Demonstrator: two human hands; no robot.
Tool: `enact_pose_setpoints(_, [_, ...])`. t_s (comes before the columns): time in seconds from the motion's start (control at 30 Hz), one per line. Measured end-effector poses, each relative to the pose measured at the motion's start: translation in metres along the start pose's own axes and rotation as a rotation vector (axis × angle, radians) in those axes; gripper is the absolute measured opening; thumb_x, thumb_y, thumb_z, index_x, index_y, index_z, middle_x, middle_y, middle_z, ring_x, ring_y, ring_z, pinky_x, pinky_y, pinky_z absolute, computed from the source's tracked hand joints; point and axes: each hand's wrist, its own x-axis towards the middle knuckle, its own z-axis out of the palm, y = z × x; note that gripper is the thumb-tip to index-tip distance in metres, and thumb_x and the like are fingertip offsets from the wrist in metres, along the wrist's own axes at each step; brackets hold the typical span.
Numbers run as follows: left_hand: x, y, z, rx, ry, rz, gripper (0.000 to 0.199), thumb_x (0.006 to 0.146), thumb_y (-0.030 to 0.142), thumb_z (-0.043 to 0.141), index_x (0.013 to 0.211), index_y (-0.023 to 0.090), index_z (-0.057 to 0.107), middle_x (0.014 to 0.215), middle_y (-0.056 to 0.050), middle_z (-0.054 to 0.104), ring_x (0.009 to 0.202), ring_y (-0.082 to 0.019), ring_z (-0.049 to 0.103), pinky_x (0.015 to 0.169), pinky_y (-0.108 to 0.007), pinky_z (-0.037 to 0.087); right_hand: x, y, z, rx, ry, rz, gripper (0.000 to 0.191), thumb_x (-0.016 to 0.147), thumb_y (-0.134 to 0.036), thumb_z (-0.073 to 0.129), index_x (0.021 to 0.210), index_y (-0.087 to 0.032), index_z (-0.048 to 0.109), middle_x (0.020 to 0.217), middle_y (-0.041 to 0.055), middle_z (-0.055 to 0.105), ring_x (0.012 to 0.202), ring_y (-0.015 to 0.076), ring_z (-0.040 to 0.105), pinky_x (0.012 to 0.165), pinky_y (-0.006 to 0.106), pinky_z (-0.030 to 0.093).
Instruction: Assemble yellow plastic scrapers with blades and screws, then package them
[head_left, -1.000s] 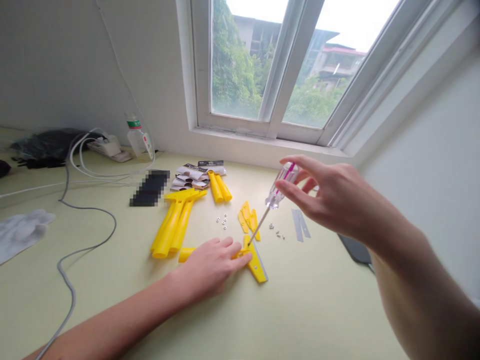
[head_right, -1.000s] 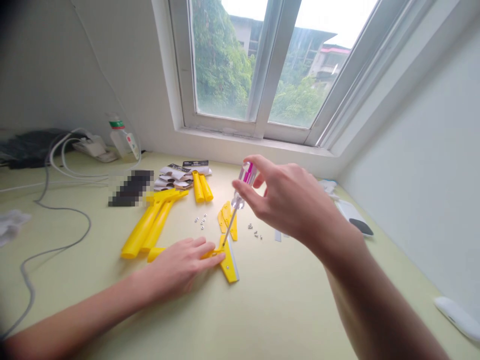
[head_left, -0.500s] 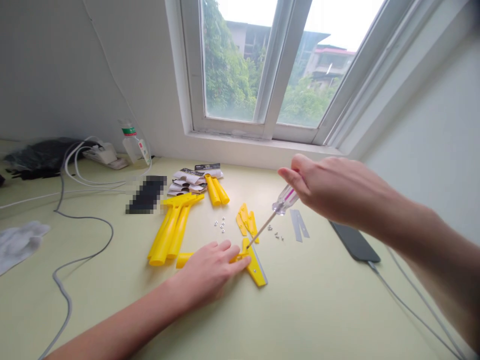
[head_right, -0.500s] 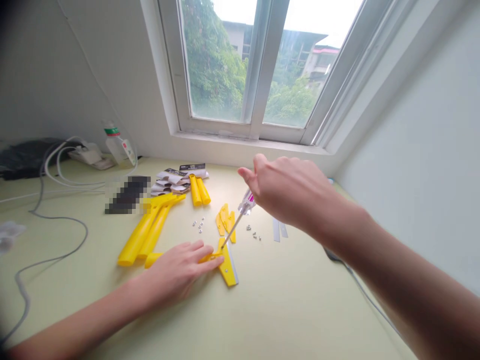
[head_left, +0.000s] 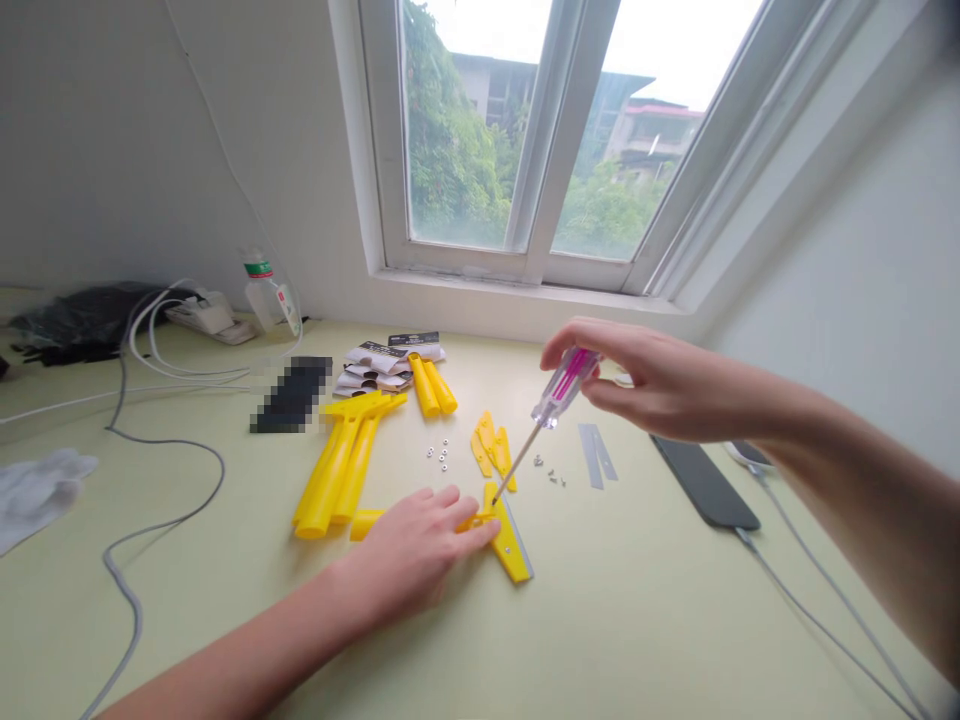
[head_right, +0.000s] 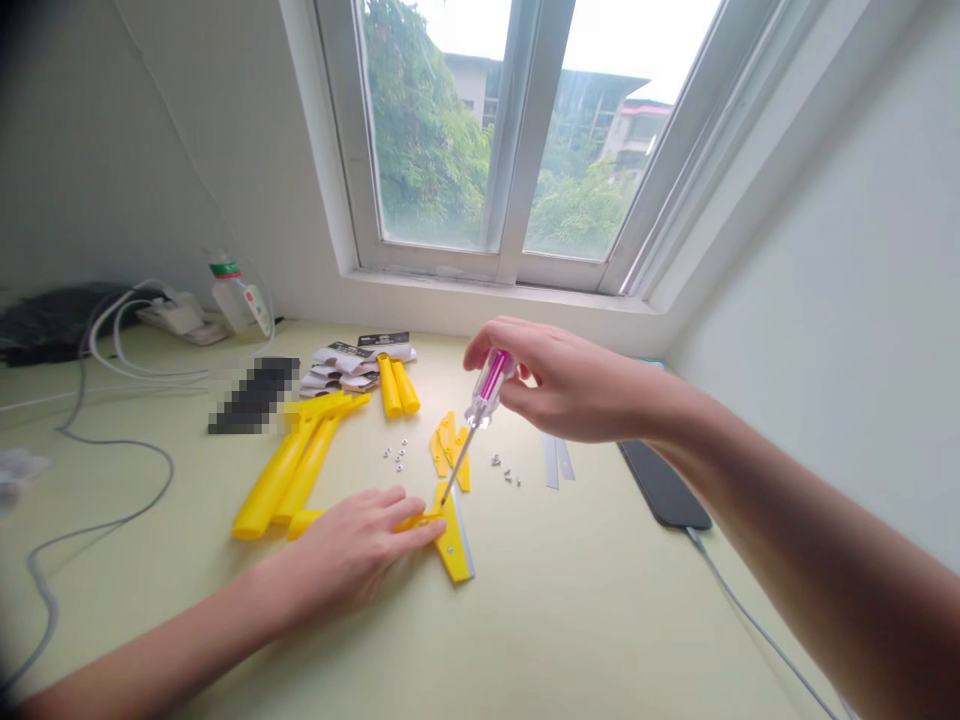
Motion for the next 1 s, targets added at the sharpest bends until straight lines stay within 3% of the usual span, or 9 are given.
enact_pose_setpoints(0.2, [0.001,0.000,-0.002,0.002,-0.008,-0.001,0.051,0.086,0.012,0.048,0.135,0.029,0.046,0.104,-0.004,0.061,0.088,-0.021,0.053,0.070,-0.034,0.043,0.007,-0.005,0.006,0.059,0.147,0.221,0.037,0.095,-0.050,0.033,0.100,-0.022,0.057,0.074,0.0030,0.065,0.064,0.0185,0.058,0.061,0.031,0.042])
enact_pose_setpoints(0.37, [0.000,0.001,-0.003,-0.010,0.001,-0.005,0.048,0.090,0.013,0.047,0.134,0.030,0.047,0.103,-0.003,0.061,0.089,-0.020,0.054,0.073,-0.034,0.044,0.002,-0.010,0.003,0.226,0.032,0.069,0.025,0.091,-0.036,0.042,0.109,-0.022,0.052,0.099,0.0063,0.067,0.080,0.0192,0.062,0.067,0.031,0.046])
enact_pose_setpoints(0.43, [0.001,0.001,-0.003,-0.010,0.006,-0.005,0.048,0.089,0.013,0.048,0.134,0.030,0.047,0.103,-0.003,0.061,0.089,-0.021,0.054,0.072,-0.034,0.044,0.000,-0.013,0.003,0.135,0.069,0.084,0.024,0.092,-0.038,0.041,0.105,-0.021,0.053,0.092,0.0064,0.068,0.077,0.0200,0.062,0.064,0.031,0.044])
enact_pose_setpoints(0.57, [0.000,0.000,-0.001,-0.008,0.007,0.006,0.050,0.087,0.011,0.049,0.134,0.029,0.047,0.103,-0.004,0.062,0.088,-0.021,0.054,0.071,-0.034,0.043,0.000,-0.014,0.000,-0.253,0.118,0.279,0.042,0.093,-0.056,0.035,0.093,-0.021,0.057,0.061,0.0039,0.060,0.055,0.0202,0.054,0.055,0.032,0.036])
enact_pose_setpoints(0.63, [0.000,0.000,0.000,-0.009,0.010,0.003,0.050,0.087,0.011,0.049,0.134,0.030,0.048,0.102,-0.004,0.062,0.087,-0.021,0.054,0.071,-0.033,0.043,0.000,-0.011,-0.005,-0.209,0.039,0.215,0.042,0.094,-0.056,0.035,0.097,-0.022,0.058,0.067,0.0040,0.063,0.056,0.0189,0.054,0.054,0.031,0.036])
enact_pose_setpoints(0.77, [0.000,0.000,-0.001,-0.022,0.015,0.004,0.047,0.089,0.012,0.047,0.132,0.030,0.049,0.101,-0.004,0.062,0.087,-0.021,0.054,0.072,-0.034,0.043,-0.001,-0.006,-0.010,-0.030,-0.051,-0.011,0.035,0.093,-0.049,0.045,0.115,-0.026,0.058,0.098,0.0059,0.069,0.077,0.0189,0.062,0.063,0.029,0.043])
enact_pose_setpoints(0.9, [0.000,0.000,-0.002,-0.014,0.006,0.006,0.051,0.087,0.010,0.048,0.134,0.030,0.048,0.103,-0.004,0.062,0.088,-0.021,0.053,0.070,-0.034,0.043,0.000,-0.007,-0.004,-0.268,0.091,0.150,0.046,0.095,-0.054,0.035,0.095,-0.020,0.065,0.069,0.0065,0.065,0.065,0.0213,0.060,0.060,0.032,0.038])
enact_pose_setpoints(1.0, [0.000,-0.001,-0.002,-0.009,0.002,-0.003,0.051,0.087,0.011,0.048,0.134,0.031,0.048,0.103,-0.004,0.061,0.088,-0.021,0.053,0.070,-0.034,0.044,0.000,-0.008,-0.003,-0.240,0.068,0.076,0.038,0.095,-0.048,0.037,0.101,-0.022,0.064,0.076,0.0061,0.067,0.066,0.0201,0.059,0.060,0.030,0.038])
